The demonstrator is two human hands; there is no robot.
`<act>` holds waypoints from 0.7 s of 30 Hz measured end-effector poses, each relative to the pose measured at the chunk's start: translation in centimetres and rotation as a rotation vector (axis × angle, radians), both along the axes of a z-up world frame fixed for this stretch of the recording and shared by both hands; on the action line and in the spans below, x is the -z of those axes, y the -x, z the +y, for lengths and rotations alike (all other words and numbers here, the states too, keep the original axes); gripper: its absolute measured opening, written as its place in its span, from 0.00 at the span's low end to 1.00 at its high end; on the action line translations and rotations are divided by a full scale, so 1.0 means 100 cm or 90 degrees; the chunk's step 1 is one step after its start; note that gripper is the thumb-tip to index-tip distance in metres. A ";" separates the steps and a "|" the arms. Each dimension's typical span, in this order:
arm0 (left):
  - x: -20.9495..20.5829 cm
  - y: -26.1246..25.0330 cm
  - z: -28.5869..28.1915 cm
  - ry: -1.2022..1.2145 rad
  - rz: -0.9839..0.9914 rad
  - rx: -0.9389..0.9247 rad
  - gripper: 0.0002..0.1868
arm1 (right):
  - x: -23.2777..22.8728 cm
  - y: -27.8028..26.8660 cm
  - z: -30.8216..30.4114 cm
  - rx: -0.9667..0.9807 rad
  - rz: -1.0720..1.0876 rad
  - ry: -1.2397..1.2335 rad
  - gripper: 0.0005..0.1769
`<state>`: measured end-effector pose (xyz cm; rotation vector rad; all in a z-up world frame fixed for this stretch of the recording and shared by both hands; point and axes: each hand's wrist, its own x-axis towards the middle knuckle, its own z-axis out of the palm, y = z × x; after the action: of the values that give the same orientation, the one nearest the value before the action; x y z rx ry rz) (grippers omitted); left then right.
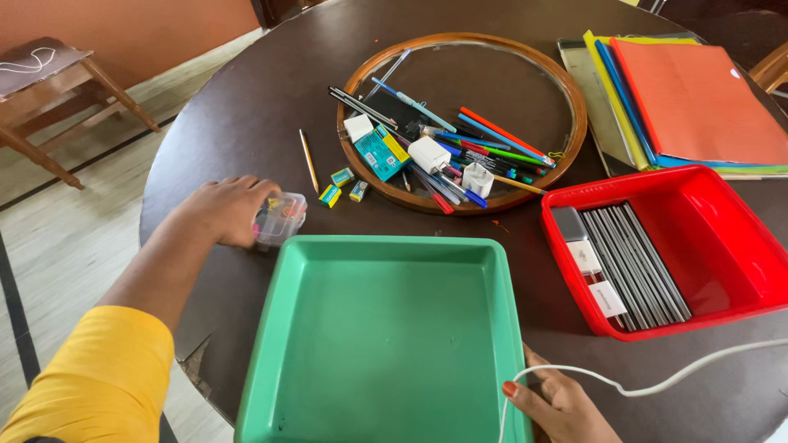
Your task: The person sorts stationery items on a round table, picking up pens, pencils, rubber bands, and small accessories from a wooden tray and placing them into green and red plastic trays. The person repeatedly handles individual items, moving them between the table and trays.
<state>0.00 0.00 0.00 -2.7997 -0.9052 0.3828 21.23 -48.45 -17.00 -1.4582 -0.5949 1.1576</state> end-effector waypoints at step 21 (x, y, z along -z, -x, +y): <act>-0.088 -0.022 -0.102 -0.025 -0.123 0.105 0.48 | -0.107 0.073 0.166 -0.143 0.170 -0.031 0.47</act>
<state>2.18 -10.22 8.84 -2.8841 -0.7002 0.0717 13.91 -31.80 -6.35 -1.1913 -0.6051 1.4755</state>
